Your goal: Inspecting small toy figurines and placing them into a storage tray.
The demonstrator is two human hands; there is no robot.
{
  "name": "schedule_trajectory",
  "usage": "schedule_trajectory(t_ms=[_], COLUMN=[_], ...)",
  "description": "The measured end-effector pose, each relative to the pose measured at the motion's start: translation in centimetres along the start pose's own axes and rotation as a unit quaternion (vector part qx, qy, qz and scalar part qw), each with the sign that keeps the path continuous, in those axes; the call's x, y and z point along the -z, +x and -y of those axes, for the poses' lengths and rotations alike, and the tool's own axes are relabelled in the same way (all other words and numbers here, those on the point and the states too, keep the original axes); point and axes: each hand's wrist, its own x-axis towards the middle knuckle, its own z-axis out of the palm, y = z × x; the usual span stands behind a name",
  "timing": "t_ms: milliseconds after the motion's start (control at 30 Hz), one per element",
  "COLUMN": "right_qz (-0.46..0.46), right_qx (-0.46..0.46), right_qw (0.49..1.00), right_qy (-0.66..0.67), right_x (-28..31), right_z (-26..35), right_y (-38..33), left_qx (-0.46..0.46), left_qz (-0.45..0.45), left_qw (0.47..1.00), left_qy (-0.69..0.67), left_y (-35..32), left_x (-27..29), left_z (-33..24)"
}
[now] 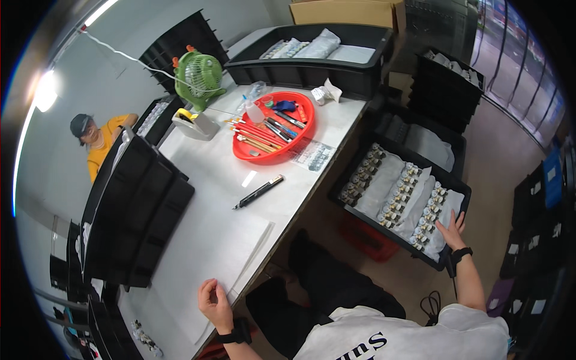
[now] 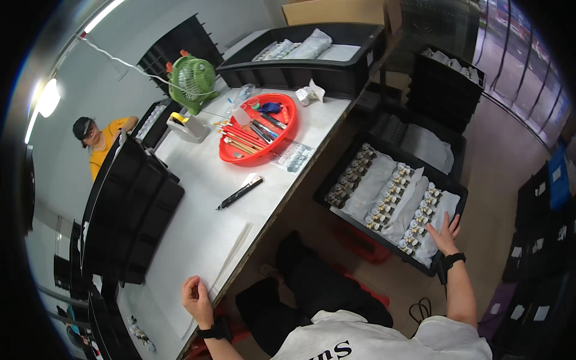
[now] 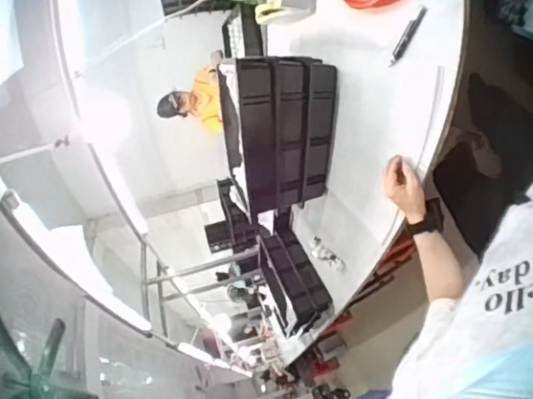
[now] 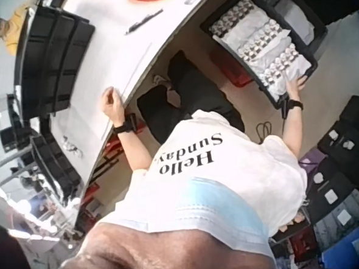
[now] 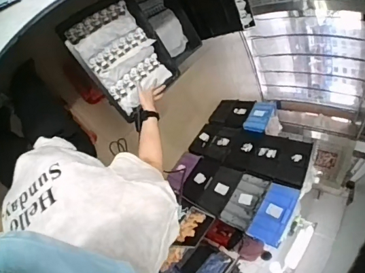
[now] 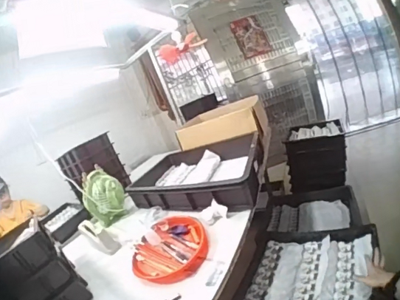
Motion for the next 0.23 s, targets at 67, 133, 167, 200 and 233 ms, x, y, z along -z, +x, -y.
schedule_trajectory(t_ms=[67, 133, 167, 200, 233], right_qz=[0.028, 0.054, 0.065, 0.064, 0.074], right_qx=[0.006, -0.003, -0.011, -0.013, -0.020], right_qw=[1.000, 0.998, 0.998, 0.998, 0.997], right_qy=[0.006, 0.017, 0.021, 0.021, 0.015], right_x=[0.7, 1.4, 1.7, 1.7, 2.2], right_z=[1.0, 2.0, 2.2, 1.5, 2.2], right_y=[-0.4, -0.8, -0.6, -0.3, -0.5], left_qx=[-0.002, 0.012, -0.005, 0.000, 0.005], left_qz=[0.003, -0.001, 0.001, 0.015, 0.026], left_qw=[1.000, 1.000, 0.999, 1.000, 0.999], left_qy=[0.009, 0.021, 0.035, 0.027, 0.019], left_y=[-0.1, -0.1, 0.1, 0.0, 0.2], left_x=[0.4, 0.5, 0.5, 0.4, 0.5], left_z=[-0.1, -0.6, 0.1, 0.6, 1.0])
